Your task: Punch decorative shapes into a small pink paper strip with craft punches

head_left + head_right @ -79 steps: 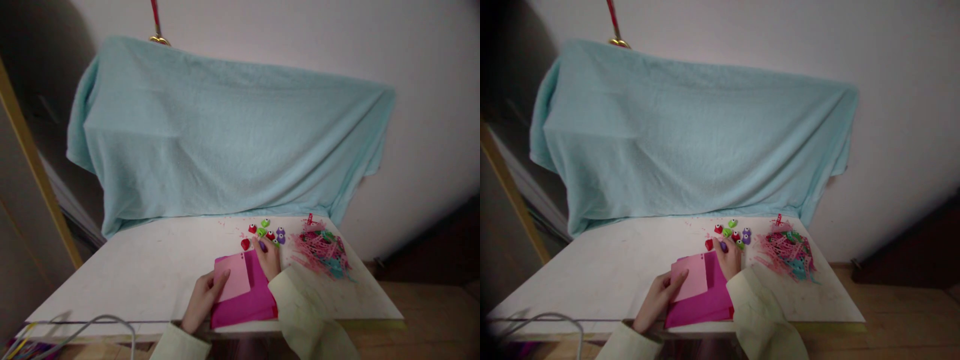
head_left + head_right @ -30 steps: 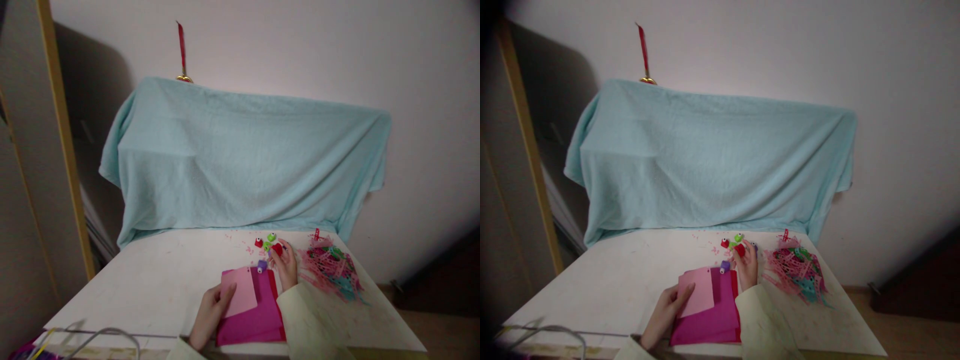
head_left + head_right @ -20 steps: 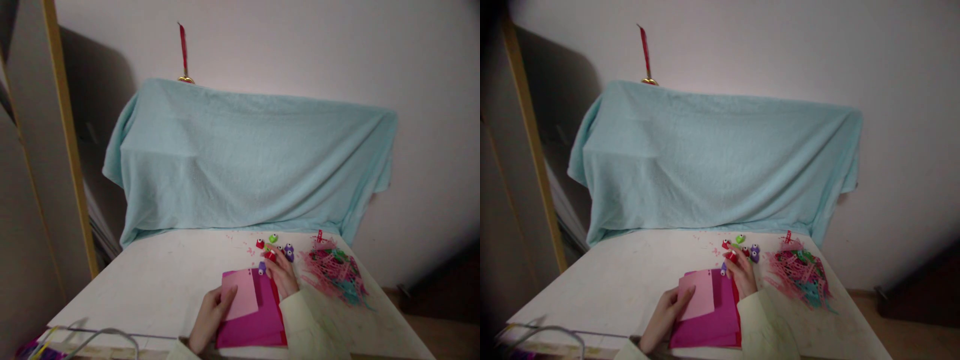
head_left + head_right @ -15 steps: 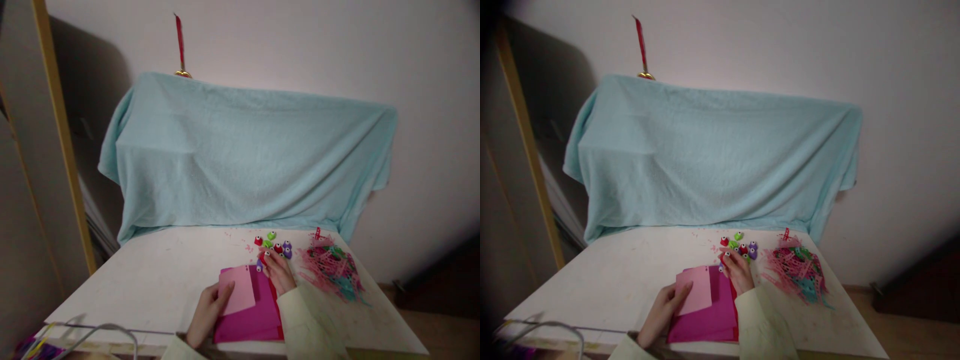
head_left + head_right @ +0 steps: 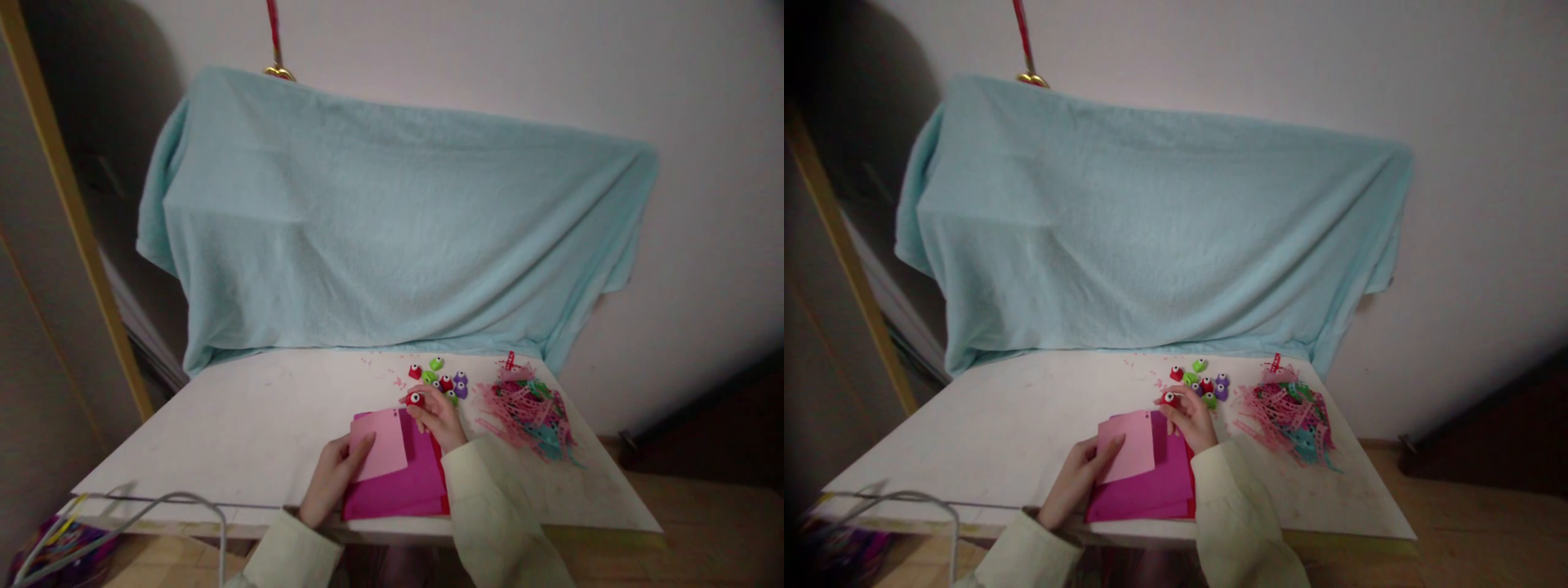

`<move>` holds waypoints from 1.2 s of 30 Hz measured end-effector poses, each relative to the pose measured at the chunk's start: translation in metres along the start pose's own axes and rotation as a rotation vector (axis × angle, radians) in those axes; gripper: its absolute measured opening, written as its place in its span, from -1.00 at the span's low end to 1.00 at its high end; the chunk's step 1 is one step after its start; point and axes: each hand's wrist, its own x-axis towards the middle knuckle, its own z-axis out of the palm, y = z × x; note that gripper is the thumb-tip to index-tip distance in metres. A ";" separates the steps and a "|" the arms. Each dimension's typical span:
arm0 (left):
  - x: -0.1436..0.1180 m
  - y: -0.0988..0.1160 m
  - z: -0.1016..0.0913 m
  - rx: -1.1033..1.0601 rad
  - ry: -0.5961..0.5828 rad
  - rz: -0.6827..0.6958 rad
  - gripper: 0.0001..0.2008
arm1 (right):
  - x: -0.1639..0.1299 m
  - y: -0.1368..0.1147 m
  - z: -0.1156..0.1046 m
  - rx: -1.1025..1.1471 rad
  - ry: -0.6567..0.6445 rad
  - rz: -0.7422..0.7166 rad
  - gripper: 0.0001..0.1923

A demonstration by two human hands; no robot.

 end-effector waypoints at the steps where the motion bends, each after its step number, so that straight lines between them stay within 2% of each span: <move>1: 0.000 -0.001 0.000 -0.001 0.003 -0.003 -0.55 | 0.000 -0.001 0.000 -0.017 -0.023 0.002 -0.67; 6: -0.001 0.003 0.000 -0.025 -0.018 -0.006 -0.54 | -0.001 -0.007 0.004 -0.049 -0.042 0.009 -0.68; 12: -0.001 0.005 0.000 -0.001 0.013 0.015 -0.52 | -0.002 -0.008 0.005 0.050 -0.010 0.014 -0.72; 16: 0.000 0.001 0.001 0.002 0.003 0.003 -0.56 | -0.002 -0.009 0.006 0.082 -0.010 0.041 -0.64; 19: 0.001 -0.001 0.001 0.006 0.001 0.008 -0.58 | -0.002 -0.007 0.007 0.123 0.027 0.047 -0.70; 23: 0.000 0.000 0.000 0.019 0.003 0.023 -0.58 | -0.002 -0.004 0.008 0.092 0.048 0.107 -0.56; 25: -0.001 0.002 0.000 0.023 0.003 0.017 -0.57 | -0.004 -0.006 0.010 0.056 0.048 0.129 -0.59; 31: -0.002 0.006 0.002 0.001 0.009 -0.006 -0.52 | -0.009 -0.017 0.020 -0.031 -0.078 0.224 -0.63; 36: -0.004 0.013 0.004 -0.003 0.068 -0.013 -0.46 | -0.010 -0.019 0.020 -0.076 -0.131 0.239 -0.66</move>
